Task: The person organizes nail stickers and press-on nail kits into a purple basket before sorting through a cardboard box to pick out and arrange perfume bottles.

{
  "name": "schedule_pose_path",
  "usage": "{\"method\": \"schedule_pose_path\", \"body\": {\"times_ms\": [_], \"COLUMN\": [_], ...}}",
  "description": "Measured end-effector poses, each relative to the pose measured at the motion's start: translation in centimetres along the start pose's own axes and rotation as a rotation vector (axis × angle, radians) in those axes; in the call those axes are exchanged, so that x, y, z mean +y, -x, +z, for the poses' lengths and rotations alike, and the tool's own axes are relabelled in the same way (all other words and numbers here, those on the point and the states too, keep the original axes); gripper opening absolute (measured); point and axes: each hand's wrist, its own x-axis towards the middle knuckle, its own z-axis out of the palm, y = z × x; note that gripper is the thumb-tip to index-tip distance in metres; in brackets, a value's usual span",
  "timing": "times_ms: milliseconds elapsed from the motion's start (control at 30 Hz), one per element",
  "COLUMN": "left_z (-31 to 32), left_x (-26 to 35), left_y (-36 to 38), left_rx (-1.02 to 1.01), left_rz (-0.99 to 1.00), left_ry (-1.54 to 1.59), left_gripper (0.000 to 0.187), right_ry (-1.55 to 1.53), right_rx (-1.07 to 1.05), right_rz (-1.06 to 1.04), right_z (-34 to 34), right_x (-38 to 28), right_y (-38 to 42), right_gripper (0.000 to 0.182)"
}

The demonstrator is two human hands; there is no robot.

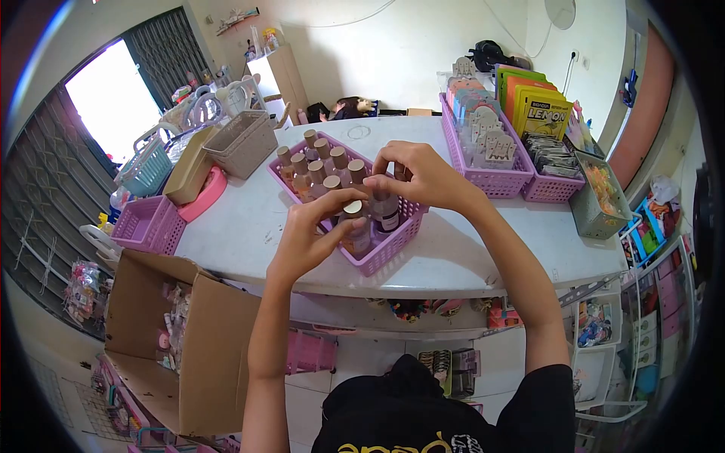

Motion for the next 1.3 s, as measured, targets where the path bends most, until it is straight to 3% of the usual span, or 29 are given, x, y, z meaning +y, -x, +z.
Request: {"method": "schedule_pose_path", "body": {"times_ms": [33,167,233,300,333,367,433,467,533,567,633,700,767,800,833,867,1033,1133,1233,1300], "left_z": [-0.1,-0.3,0.3,2.2,2.9,3.3,3.8,3.4,0.8,-0.6,-3.6,-6.4,-8.2,-8.7,-8.8,-8.7,-8.4,-6.2,-2.7,0.0], "left_x": [-0.1,0.5,0.5,0.3,0.3,-0.4,-2.8,-3.6,-5.6,-6.3,-5.9,-8.2,-11.9,-14.4,-14.8,-15.1,-13.7,-9.5,-5.0,-2.5], "left_y": [0.1,0.6,1.2,2.4,3.3,3.9,4.5,4.4,3.2,2.3,-0.1,-2.2,-3.8,-4.4,-4.7,-4.6,-3.6,-2.0,0.1,1.4], "left_rx": [-0.007,0.045,0.144,0.493,0.557,0.548,0.595,0.581,0.618,0.625,0.722,0.748,0.795,0.651,0.503,0.504,0.425,0.507,0.51,0.495], "left_rz": [0.025,0.0,0.068,0.122,0.11,0.125,-0.026,-0.025,-0.265,-0.385,-0.46,-0.473,-0.483,-0.466,-0.444,-0.442,-0.534,-0.591,-0.521,-0.466], "left_ry": [-0.133,-0.183,-0.303,-0.358,-0.424,-0.413,0.022,0.045,0.374,0.529,0.322,0.351,0.382,0.531,0.671,0.665,0.577,0.426,0.355,0.329], "left_gripper": [0.028,0.025,0.033,0.053,0.065,0.065,0.069,0.069,0.074,0.077,0.08,0.08,0.081,0.079,0.077,0.077,0.067,0.066,0.065,0.059], "right_ry": [0.003,0.057,0.076,-0.315,-0.38,-0.367,-0.481,-0.465,-0.202,-0.189,-0.172,-0.037,0.143,0.145,0.145,0.141,-0.013,-0.087,-0.105,-0.362], "right_rx": [-0.005,0.054,0.117,0.301,0.285,0.301,0.151,0.164,-0.014,0.0,0.217,0.559,0.63,0.625,0.616,0.611,0.583,0.568,0.565,0.497], "right_rz": [-0.002,0.003,0.001,0.176,0.341,0.344,0.613,0.631,0.573,0.588,0.571,0.294,0.216,0.21,0.272,0.338,0.326,0.303,0.243,0.233], "right_z": [0.0,0.5,1.3,2.9,3.1,2.9,2.6,2.5,2.2,2.0,1.6,2.1,3.7,4.8,6.1,6.8,6.3,4.5,1.5,-0.7], "right_x": [0.0,0.3,0.8,1.3,0.7,1.1,2.1,2.1,1.6,1.0,-1.0,-3.3,-5.9,-6.8,-7.7,-8.2,-7.0,-6.1,-4.4,-3.7], "right_y": [0.0,0.0,0.1,0.0,0.1,-0.1,-0.2,0.0,0.1,0.1,0.5,2.3,5.2,6.0,6.3,6.5,7.0,8.9,11.9,14.1], "right_gripper": [0.03,0.035,0.038,0.043,0.044,0.044,0.044,0.044,0.045,0.045,0.05,0.067,0.099,0.099,0.11,0.123,0.129,0.126,0.124,0.123]}}
